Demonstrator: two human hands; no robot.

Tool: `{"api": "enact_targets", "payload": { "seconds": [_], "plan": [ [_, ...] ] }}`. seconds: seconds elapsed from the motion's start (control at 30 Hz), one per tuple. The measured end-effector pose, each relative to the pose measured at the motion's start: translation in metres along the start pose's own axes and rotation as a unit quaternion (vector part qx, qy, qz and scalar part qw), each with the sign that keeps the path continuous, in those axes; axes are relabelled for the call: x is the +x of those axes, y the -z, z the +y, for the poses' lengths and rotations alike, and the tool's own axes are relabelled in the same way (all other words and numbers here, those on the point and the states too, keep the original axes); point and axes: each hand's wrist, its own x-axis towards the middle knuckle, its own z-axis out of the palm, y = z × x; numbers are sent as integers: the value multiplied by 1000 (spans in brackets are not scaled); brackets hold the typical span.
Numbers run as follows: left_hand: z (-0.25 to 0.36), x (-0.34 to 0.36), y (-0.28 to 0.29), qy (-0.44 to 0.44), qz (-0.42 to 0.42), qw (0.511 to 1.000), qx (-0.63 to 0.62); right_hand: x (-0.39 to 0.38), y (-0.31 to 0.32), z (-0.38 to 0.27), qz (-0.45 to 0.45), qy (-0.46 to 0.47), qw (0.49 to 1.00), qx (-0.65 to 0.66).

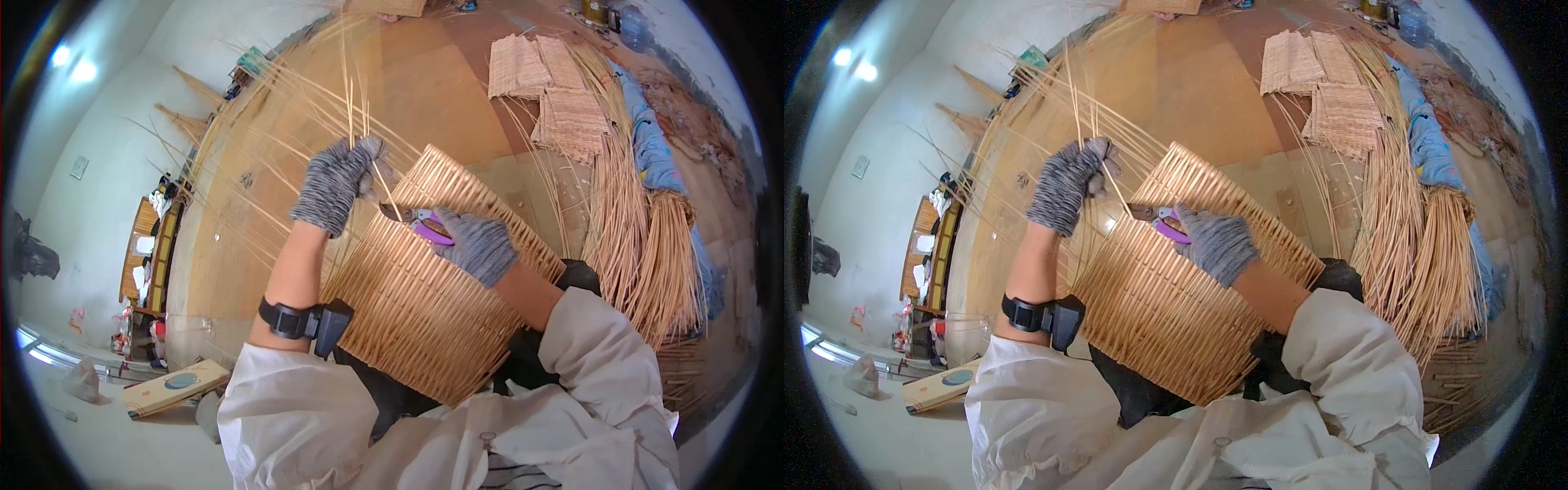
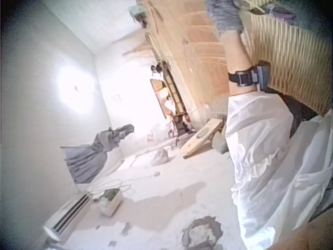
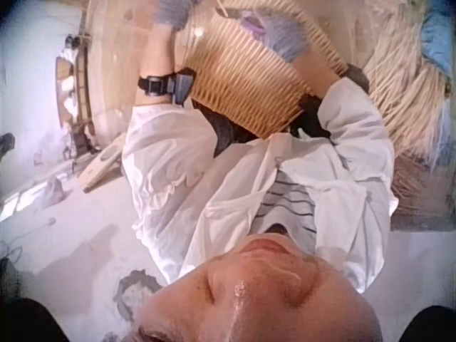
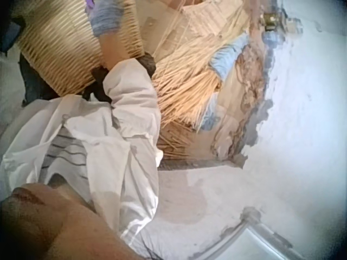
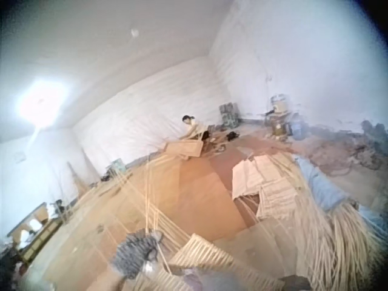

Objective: Weaving a rectangular basket using long strips of material, measuring dimensions with a tape measure, and securing the weave using a wooden mallet.

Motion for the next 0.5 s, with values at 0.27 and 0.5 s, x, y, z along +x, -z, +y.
{"api": "enact_targets", "payload": {
  "seconds": [0.27,0.5],
  "plan": [
    [9,-26,17,-69,-33,992,97,-16,-7,-36,-22,114,993,-31],
    [-35,-42,39,39,-70,989,125,-25,-20,-56,-44,70,996,-30]
  ]
}}
